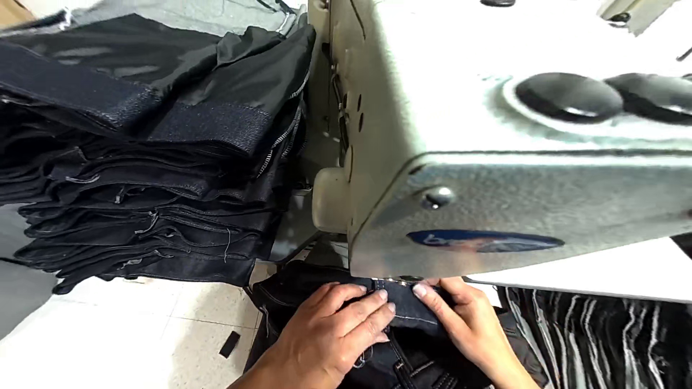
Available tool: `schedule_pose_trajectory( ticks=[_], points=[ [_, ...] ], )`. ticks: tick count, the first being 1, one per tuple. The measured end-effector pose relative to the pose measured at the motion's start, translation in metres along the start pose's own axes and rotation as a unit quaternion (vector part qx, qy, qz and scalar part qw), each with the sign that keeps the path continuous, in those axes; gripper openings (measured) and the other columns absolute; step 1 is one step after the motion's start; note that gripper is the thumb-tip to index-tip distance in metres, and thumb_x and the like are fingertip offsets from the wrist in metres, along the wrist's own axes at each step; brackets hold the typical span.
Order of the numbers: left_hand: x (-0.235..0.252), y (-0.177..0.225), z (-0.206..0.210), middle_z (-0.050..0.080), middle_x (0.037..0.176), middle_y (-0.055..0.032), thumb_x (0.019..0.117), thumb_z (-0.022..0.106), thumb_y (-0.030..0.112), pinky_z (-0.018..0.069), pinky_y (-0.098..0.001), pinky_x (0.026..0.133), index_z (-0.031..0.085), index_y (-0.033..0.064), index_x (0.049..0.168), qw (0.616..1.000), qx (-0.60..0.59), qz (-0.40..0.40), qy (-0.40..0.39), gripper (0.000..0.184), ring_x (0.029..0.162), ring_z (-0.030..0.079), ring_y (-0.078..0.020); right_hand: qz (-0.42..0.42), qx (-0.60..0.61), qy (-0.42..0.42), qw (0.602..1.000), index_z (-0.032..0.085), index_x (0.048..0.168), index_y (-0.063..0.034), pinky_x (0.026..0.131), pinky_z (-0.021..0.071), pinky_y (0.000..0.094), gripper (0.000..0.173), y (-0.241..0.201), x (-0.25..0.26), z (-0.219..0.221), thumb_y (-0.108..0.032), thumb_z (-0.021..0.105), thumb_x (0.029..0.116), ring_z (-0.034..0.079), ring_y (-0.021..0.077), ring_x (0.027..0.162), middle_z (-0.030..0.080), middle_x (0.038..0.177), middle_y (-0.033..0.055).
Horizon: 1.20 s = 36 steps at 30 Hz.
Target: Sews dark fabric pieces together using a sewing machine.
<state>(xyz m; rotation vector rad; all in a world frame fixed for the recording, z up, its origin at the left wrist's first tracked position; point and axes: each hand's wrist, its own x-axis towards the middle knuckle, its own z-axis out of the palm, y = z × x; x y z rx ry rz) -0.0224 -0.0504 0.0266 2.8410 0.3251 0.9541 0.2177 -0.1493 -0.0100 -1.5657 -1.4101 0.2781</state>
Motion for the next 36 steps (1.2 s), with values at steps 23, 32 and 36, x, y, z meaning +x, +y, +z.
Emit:
schedule_pose_trajectory(
  ticks=[23, 32, 36],
  points=[
    [0.008, 0.015, -0.006, 0.076, 0.118, 0.0029, 0.1023, 0.062, 0.033, 0.0459, -0.0239, 0.102, 0.077, 0.0178, 0.114, 0.998, 0.012, -0.060, 0.019, 0.024, 0.116, 0.065, -0.0135, -0.058, 0.044, -0.050, 0.996, 0.070, 0.095, -0.0143, 0.082, 0.0515, 0.0157, 0.035, 0.007, 0.018, -0.012, -0.047, 0.059, 0.1012, 0.064, -0.0063, 0.087, 0.071, 0.085, -0.0049],
    [-0.014, -0.013, -0.040, 0.077, 0.105, -0.0064, 0.1038, 0.060, 0.025, 0.0513, -0.0276, 0.105, 0.077, 0.0071, 0.102, 0.977, -0.164, -0.133, 0.021, 0.024, 0.116, 0.068, -0.0155, 0.096, -0.006, -0.276, 0.956, 0.069, 0.109, -0.0049, 0.076, 0.0575, 0.0410, 0.072, 0.043, 0.000, -0.061, -0.063, 0.081, 0.0683, 0.070, 0.0152, 0.085, 0.072, 0.091, 0.0065],
    [-0.021, -0.023, -0.048, 0.077, 0.103, -0.0059, 0.1034, 0.060, 0.024, 0.0529, -0.0254, 0.102, 0.077, 0.0064, 0.101, 0.971, -0.176, -0.160, 0.018, 0.024, 0.113, 0.069, -0.0127, 0.113, 0.172, -0.127, 0.970, 0.071, 0.102, -0.0194, 0.080, 0.0570, 0.0169, 0.027, 0.048, -0.023, -0.040, -0.029, 0.080, 0.0780, 0.067, -0.0051, 0.090, 0.073, 0.097, -0.0142]
  ],
)
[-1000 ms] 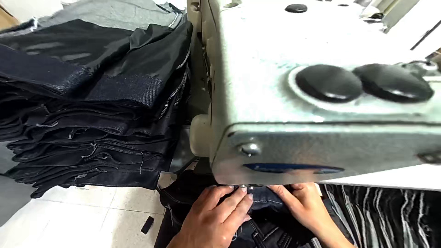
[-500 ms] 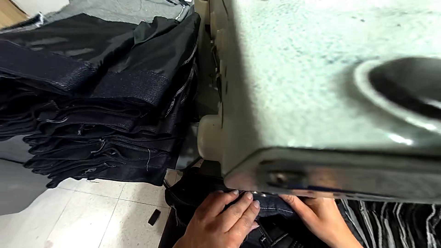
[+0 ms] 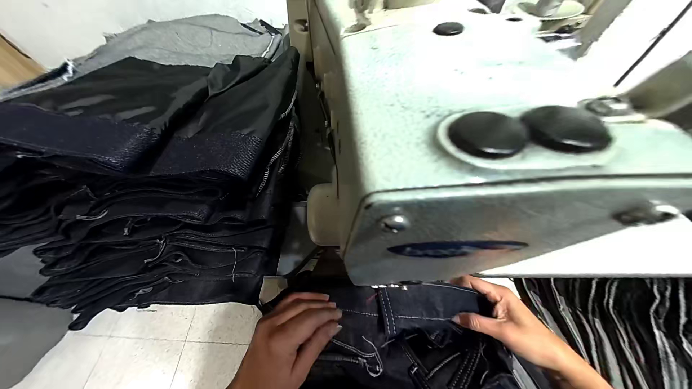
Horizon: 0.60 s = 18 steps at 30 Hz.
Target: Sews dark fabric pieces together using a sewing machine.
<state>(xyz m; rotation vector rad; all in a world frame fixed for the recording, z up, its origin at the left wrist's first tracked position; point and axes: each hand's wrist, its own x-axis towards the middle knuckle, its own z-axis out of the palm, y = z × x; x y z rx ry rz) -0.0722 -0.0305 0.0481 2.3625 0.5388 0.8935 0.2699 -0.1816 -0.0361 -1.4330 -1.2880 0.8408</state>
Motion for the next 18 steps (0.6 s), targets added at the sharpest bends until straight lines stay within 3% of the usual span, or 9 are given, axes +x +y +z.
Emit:
schedule_pose_trajectory(
  ticks=[1, 4, 8, 10, 12, 13, 15, 18],
  points=[
    [0.000, -0.002, 0.000, 0.078, 0.103, -0.0060, 0.1034, 0.060, 0.023, 0.0532, -0.0259, 0.102, 0.078, 0.0062, 0.100, 1.000, -0.006, -0.006, -0.002, 0.025, 0.113, 0.069, -0.0128, -0.010, 0.036, 0.018, 0.999, 0.070, 0.100, -0.0227, 0.078, 0.0564, 0.0160, 0.022, 0.000, 0.000, 0.004, -0.025, 0.077, 0.0797, 0.067, -0.0055, 0.088, 0.073, 0.096, -0.0158],
    [0.002, -0.005, 0.007, 0.078, 0.105, -0.0066, 0.1021, 0.062, 0.023, 0.0540, -0.0279, 0.102, 0.078, 0.0055, 0.100, 0.999, -0.024, -0.030, 0.007, 0.024, 0.113, 0.070, -0.0131, 0.007, 0.103, 0.067, 0.992, 0.061, 0.087, -0.0273, 0.064, 0.0507, 0.0145, 0.013, -0.004, 0.003, 0.019, -0.017, 0.068, 0.0813, 0.060, -0.0065, 0.071, 0.064, 0.078, -0.0176],
    [0.012, -0.003, 0.025, 0.076, 0.113, -0.0059, 0.0999, 0.062, 0.024, 0.0554, -0.0302, 0.100, 0.078, 0.0058, 0.109, 0.994, -0.005, -0.103, 0.039, 0.026, 0.112, 0.069, -0.0118, 0.062, 0.144, 0.057, 0.986, 0.062, 0.104, -0.0194, 0.077, 0.0560, 0.0211, 0.029, -0.009, 0.006, 0.032, -0.006, 0.049, 0.0825, 0.065, -0.0032, 0.086, 0.069, 0.092, -0.0144],
    [0.018, 0.000, 0.037, 0.074, 0.116, -0.0118, 0.0980, 0.062, 0.029, 0.0544, -0.0372, 0.101, 0.073, 0.0009, 0.117, 0.989, 0.020, -0.142, 0.043, 0.035, 0.113, 0.069, -0.0192, 0.051, 0.182, 0.019, 0.982, 0.065, 0.115, -0.0206, 0.086, 0.0555, 0.0226, 0.029, -0.006, 0.004, 0.032, -0.027, 0.061, 0.0879, 0.065, -0.0021, 0.098, 0.070, 0.104, -0.0146],
    [0.022, 0.000, 0.050, 0.072, 0.118, -0.0178, 0.1005, 0.058, 0.032, 0.0523, -0.0416, 0.103, 0.067, -0.0046, 0.122, 0.984, 0.009, -0.178, 0.031, 0.043, 0.116, 0.068, -0.0235, 0.050, 0.201, -0.002, 0.978, 0.065, 0.120, -0.0181, 0.090, 0.0579, 0.0260, 0.049, -0.007, 0.001, 0.033, -0.043, 0.080, 0.0808, 0.068, 0.0013, 0.101, 0.073, 0.108, -0.0119],
    [0.025, 0.001, 0.053, 0.071, 0.118, -0.0187, 0.1020, 0.054, 0.034, 0.0513, -0.0433, 0.104, 0.064, -0.0058, 0.125, 0.979, -0.002, -0.202, 0.015, 0.047, 0.117, 0.067, -0.0238, 0.049, 0.197, 0.000, 0.979, 0.065, 0.119, -0.0175, 0.091, 0.0582, 0.0260, 0.050, -0.008, 0.001, 0.035, -0.044, 0.083, 0.0796, 0.069, 0.0016, 0.100, 0.074, 0.107, -0.0118],
    [0.030, 0.002, 0.055, 0.071, 0.117, -0.0172, 0.1036, 0.050, 0.042, 0.0521, -0.0440, 0.102, 0.058, -0.0061, 0.132, 0.968, -0.025, -0.246, -0.030, 0.056, 0.115, 0.067, -0.0213, 0.044, 0.177, 0.026, 0.983, 0.071, 0.111, -0.0182, 0.087, 0.0591, 0.0235, 0.033, -0.011, 0.001, 0.041, -0.037, 0.078, 0.0860, 0.070, -0.0011, 0.094, 0.075, 0.101, -0.0140],
    [0.034, -0.001, 0.058, 0.074, 0.108, -0.0115, 0.1019, 0.055, 0.028, 0.0564, -0.0327, 0.097, 0.058, -0.0094, 0.128, 0.971, -0.077, -0.225, -0.013, 0.046, 0.105, 0.071, -0.0097, 0.108, 0.197, 0.063, 0.973, 0.072, 0.106, -0.0184, 0.083, 0.0592, 0.0223, 0.015, -0.027, 0.002, 0.046, -0.026, 0.066, 0.0951, 0.070, -0.0010, 0.088, 0.075, 0.095, -0.0126]
  ],
)
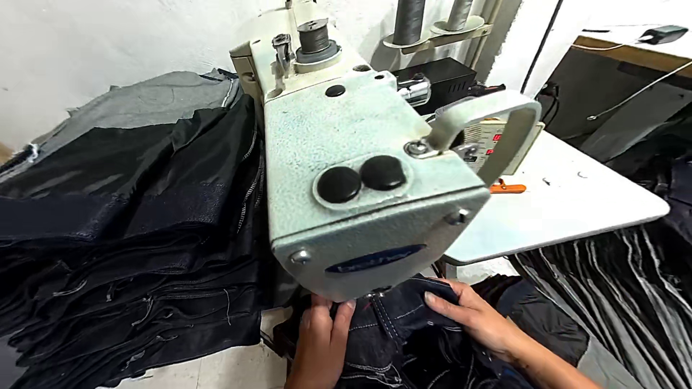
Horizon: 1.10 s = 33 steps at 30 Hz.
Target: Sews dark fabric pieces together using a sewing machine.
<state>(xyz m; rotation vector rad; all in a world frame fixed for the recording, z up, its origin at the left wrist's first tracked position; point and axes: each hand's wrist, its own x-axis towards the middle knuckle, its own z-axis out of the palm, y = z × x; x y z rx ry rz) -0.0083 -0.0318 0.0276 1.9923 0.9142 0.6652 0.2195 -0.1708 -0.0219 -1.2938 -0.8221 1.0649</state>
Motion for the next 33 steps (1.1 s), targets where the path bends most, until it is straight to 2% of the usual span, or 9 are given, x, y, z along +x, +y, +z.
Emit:
schedule_pose_trajectory(
  ticks=[5, 11, 13, 16, 19, 21, 24, 30, 33],
  points=[
    [0.025, -0.002, -0.003, 0.072, 0.106, -0.0266, 0.0888, 0.063, 0.005, 0.0512, -0.0441, 0.100, 0.070, -0.0133, 0.107, 0.994, 0.074, 0.063, 0.041, 0.027, 0.108, 0.069, -0.0327, 0.124, -0.014, 0.030, 0.992, 0.069, 0.105, -0.0140, 0.079, 0.0593, 0.0227, 0.011, -0.044, 0.029, 0.004, -0.012, 0.060, 0.0986, 0.070, 0.0020, 0.084, 0.074, 0.090, -0.0063],
    [0.029, -0.021, -0.018, 0.074, 0.088, -0.0118, 0.0856, 0.066, 0.005, 0.0547, -0.0214, 0.086, 0.073, -0.0060, 0.091, 0.987, 0.032, 0.148, 0.056, 0.014, 0.089, 0.070, -0.0063, 0.108, 0.010, 0.021, 0.994, 0.069, 0.110, -0.0180, 0.082, 0.0598, 0.0224, 0.015, -0.048, 0.010, 0.016, -0.018, 0.060, 0.0978, 0.070, 0.0006, 0.088, 0.075, 0.096, -0.0102],
    [0.030, -0.023, -0.024, 0.074, 0.085, -0.0107, 0.0851, 0.066, 0.005, 0.0555, -0.0222, 0.084, 0.073, -0.0033, 0.087, 0.983, 0.062, 0.163, 0.059, 0.011, 0.087, 0.071, -0.0076, 0.116, 0.040, 0.039, 0.992, 0.070, 0.109, -0.0197, 0.080, 0.0604, 0.0228, 0.015, -0.049, 0.001, 0.023, -0.021, 0.059, 0.0978, 0.071, 0.0011, 0.086, 0.075, 0.094, -0.0101],
    [0.039, -0.007, -0.021, 0.073, 0.094, -0.0239, 0.0875, 0.064, 0.004, 0.0535, -0.0424, 0.091, 0.073, -0.0111, 0.095, 0.990, 0.131, 0.054, -0.017, 0.019, 0.094, 0.071, -0.0297, 0.186, 0.077, 0.094, 0.975, 0.066, 0.106, -0.0141, 0.071, 0.0605, 0.0228, 0.014, -0.060, 0.014, 0.022, -0.014, 0.053, 0.1036, 0.072, 0.0045, 0.079, 0.075, 0.087, -0.0030],
    [0.047, 0.017, -0.028, 0.070, 0.113, -0.0297, 0.0958, 0.061, 0.005, 0.0438, -0.0478, 0.107, 0.070, -0.0134, 0.110, 0.978, 0.176, -0.037, -0.110, 0.025, 0.116, 0.064, -0.0390, 0.185, 0.073, 0.103, 0.975, 0.069, 0.101, -0.0117, 0.066, 0.0587, 0.0205, 0.018, -0.061, 0.030, 0.018, -0.007, 0.052, 0.1037, 0.070, 0.0041, 0.073, 0.074, 0.082, -0.0008],
    [0.035, -0.009, -0.032, 0.075, 0.094, -0.0211, 0.0863, 0.067, 0.007, 0.0565, -0.0434, 0.091, 0.075, -0.0060, 0.093, 0.978, 0.147, 0.146, -0.022, 0.016, 0.096, 0.074, -0.0303, 0.160, 0.056, 0.086, 0.982, 0.068, 0.102, -0.0139, 0.071, 0.0593, 0.0197, 0.016, -0.057, 0.027, 0.024, -0.008, 0.054, 0.1027, 0.070, 0.0013, 0.077, 0.074, 0.084, -0.0055],
    [0.032, -0.031, -0.038, 0.075, 0.091, -0.0122, 0.0904, 0.064, 0.010, 0.0571, -0.0283, 0.085, 0.076, 0.0023, 0.086, 0.962, 0.113, 0.247, 0.007, 0.015, 0.091, 0.073, -0.0161, 0.128, 0.046, 0.053, 0.989, 0.069, 0.105, -0.0177, 0.078, 0.0594, 0.0202, 0.014, -0.046, 0.012, 0.035, -0.014, 0.056, 0.1008, 0.070, -0.0013, 0.082, 0.074, 0.089, -0.0110],
    [0.026, -0.003, -0.012, 0.075, 0.093, -0.0181, 0.0857, 0.068, 0.008, 0.0585, -0.0363, 0.087, 0.072, -0.0078, 0.098, 0.986, 0.074, 0.148, 0.017, 0.021, 0.093, 0.074, -0.0216, 0.089, 0.012, 0.078, 0.993, 0.070, 0.103, -0.0159, 0.085, 0.0570, 0.0187, 0.016, -0.017, 0.015, 0.017, -0.009, 0.056, 0.0987, 0.069, -0.0036, 0.087, 0.074, 0.092, -0.0122],
    [0.019, -0.002, -0.012, 0.075, 0.095, -0.0146, 0.0926, 0.065, 0.012, 0.0577, -0.0304, 0.091, 0.073, -0.0060, 0.102, 0.992, 0.026, 0.122, -0.023, 0.022, 0.096, 0.073, -0.0136, 0.138, 0.022, 0.015, 0.990, 0.070, 0.104, -0.0167, 0.083, 0.0583, 0.0217, 0.013, -0.007, 0.003, 0.011, -0.015, 0.058, 0.0996, 0.070, -0.0010, 0.086, 0.075, 0.092, -0.0107]
  ],
)
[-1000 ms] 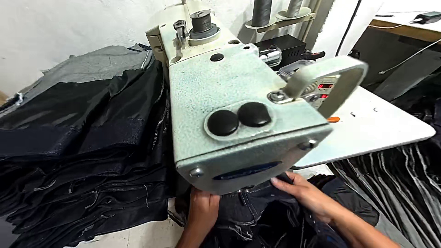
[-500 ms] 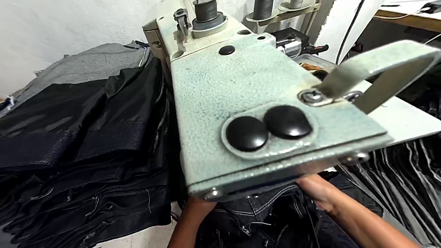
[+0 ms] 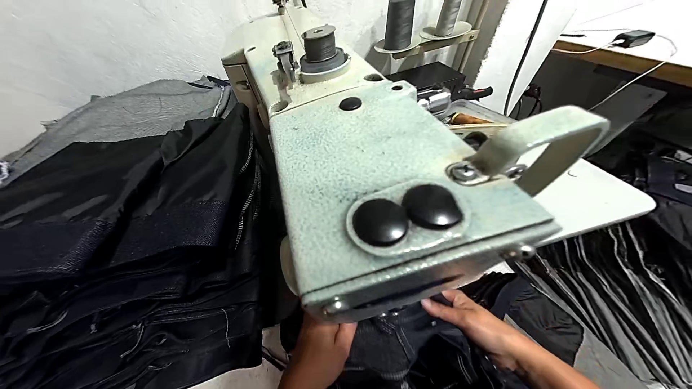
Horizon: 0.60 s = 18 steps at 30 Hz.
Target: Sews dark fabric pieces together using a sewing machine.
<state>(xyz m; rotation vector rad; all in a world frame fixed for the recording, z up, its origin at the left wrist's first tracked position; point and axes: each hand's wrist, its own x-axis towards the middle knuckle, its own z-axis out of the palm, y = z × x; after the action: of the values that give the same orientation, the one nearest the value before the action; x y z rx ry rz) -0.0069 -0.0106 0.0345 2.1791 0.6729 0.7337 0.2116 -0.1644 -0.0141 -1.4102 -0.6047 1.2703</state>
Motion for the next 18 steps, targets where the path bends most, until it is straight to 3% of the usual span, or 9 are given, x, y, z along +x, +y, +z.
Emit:
schedule_pose_trajectory(
  ticks=[3, 5, 7, 8, 11, 13, 15, 16, 18],
  points=[
    [-0.018, 0.018, -0.013, 0.071, 0.078, -0.0148, 0.0957, 0.065, 0.013, 0.0590, -0.0384, 0.075, 0.060, -0.0173, 0.118, 0.992, -0.053, -0.061, -0.097, 0.038, 0.073, 0.070, -0.0179, 0.024, 0.010, -0.056, 0.998, 0.070, 0.105, -0.0171, 0.080, 0.0586, 0.0233, 0.016, 0.022, -0.028, 0.001, -0.010, 0.057, 0.0993, 0.070, -0.0009, 0.083, 0.075, 0.090, -0.0120],
    [-0.024, 0.018, -0.013, 0.066, 0.070, -0.0090, 0.0966, 0.064, 0.013, 0.0575, -0.0348, 0.069, 0.046, -0.0209, 0.131, 0.987, -0.092, -0.086, -0.096, 0.051, 0.065, 0.065, -0.0132, -0.002, 0.033, -0.029, 0.999, 0.071, 0.106, -0.0192, 0.081, 0.0595, 0.0237, 0.018, 0.027, -0.039, 0.001, -0.010, 0.056, 0.1000, 0.070, -0.0006, 0.084, 0.076, 0.092, -0.0124],
    [-0.020, 0.011, -0.002, 0.070, 0.079, -0.0055, 0.0948, 0.064, 0.013, 0.0583, -0.0283, 0.075, 0.054, -0.0171, 0.127, 0.987, -0.115, -0.108, -0.032, 0.045, 0.074, 0.067, -0.0052, -0.018, 0.032, 0.036, 0.999, 0.071, 0.106, -0.0182, 0.079, 0.0610, 0.0251, 0.015, 0.019, -0.038, 0.003, -0.017, 0.059, 0.0979, 0.072, 0.0020, 0.083, 0.076, 0.092, -0.0098],
    [-0.012, 0.008, 0.003, 0.074, 0.092, -0.0082, 0.0934, 0.064, 0.011, 0.0587, -0.0254, 0.086, 0.061, -0.0141, 0.119, 0.987, -0.112, -0.112, 0.006, 0.036, 0.089, 0.070, -0.0039, -0.024, 0.031, 0.067, 0.997, 0.071, 0.106, -0.0169, 0.077, 0.0614, 0.0254, 0.015, 0.010, -0.030, 0.004, -0.021, 0.060, 0.0970, 0.072, 0.0033, 0.083, 0.076, 0.091, -0.0079],
    [0.019, 0.017, 0.000, 0.069, 0.116, -0.0246, 0.0918, 0.065, 0.004, 0.0472, -0.0359, 0.105, 0.064, -0.0149, 0.118, 0.979, -0.038, -0.201, -0.014, 0.032, 0.116, 0.063, -0.0222, -0.045, 0.000, 0.108, 0.993, 0.069, 0.105, -0.0107, 0.077, 0.0605, 0.0266, 0.016, -0.015, 0.004, 0.001, -0.020, 0.058, 0.0988, 0.071, 0.0061, 0.081, 0.074, 0.088, -0.0023],
    [0.027, 0.018, -0.006, 0.068, 0.116, -0.0252, 0.0937, 0.065, 0.005, 0.0462, -0.0378, 0.105, 0.066, -0.0131, 0.118, 0.978, -0.004, -0.201, -0.062, 0.030, 0.117, 0.063, -0.0248, -0.082, -0.045, 0.111, 0.989, 0.072, 0.099, -0.0106, 0.074, 0.0590, 0.0259, 0.013, -0.020, 0.020, -0.002, -0.014, 0.059, 0.0989, 0.069, 0.0048, 0.076, 0.073, 0.082, -0.0027],
    [0.021, 0.010, -0.010, 0.071, 0.110, -0.0225, 0.0948, 0.062, 0.006, 0.0484, -0.0358, 0.102, 0.069, -0.0113, 0.111, 0.990, 0.007, -0.125, -0.060, 0.025, 0.111, 0.066, -0.0221, -0.102, -0.115, 0.104, 0.983, 0.072, 0.099, -0.0124, 0.074, 0.0587, 0.0277, 0.012, -0.019, 0.023, -0.006, -0.020, 0.062, 0.0982, 0.069, 0.0054, 0.076, 0.072, 0.082, -0.0030],
    [0.018, 0.005, -0.010, 0.073, 0.105, -0.0218, 0.0940, 0.061, 0.006, 0.0502, -0.0374, 0.101, 0.072, -0.0100, 0.105, 0.996, 0.017, -0.076, -0.043, 0.022, 0.108, 0.068, -0.0231, -0.137, -0.201, 0.127, 0.962, 0.071, 0.102, -0.0145, 0.074, 0.0581, 0.0305, 0.018, -0.015, 0.020, -0.009, -0.030, 0.064, 0.0964, 0.068, 0.0062, 0.078, 0.071, 0.084, -0.0039],
    [0.012, -0.002, -0.005, 0.074, 0.096, -0.0185, 0.0904, 0.062, 0.005, 0.0537, -0.0364, 0.095, 0.074, -0.0066, 0.095, 1.000, 0.027, -0.007, 0.004, 0.018, 0.100, 0.071, -0.0214, -0.279, -0.400, 0.224, 0.844, 0.069, 0.110, -0.0105, 0.070, 0.0565, 0.0454, 0.039, -0.010, 0.006, -0.007, -0.046, 0.059, 0.0955, 0.069, 0.0195, 0.082, 0.069, 0.090, 0.0043]
  ],
)
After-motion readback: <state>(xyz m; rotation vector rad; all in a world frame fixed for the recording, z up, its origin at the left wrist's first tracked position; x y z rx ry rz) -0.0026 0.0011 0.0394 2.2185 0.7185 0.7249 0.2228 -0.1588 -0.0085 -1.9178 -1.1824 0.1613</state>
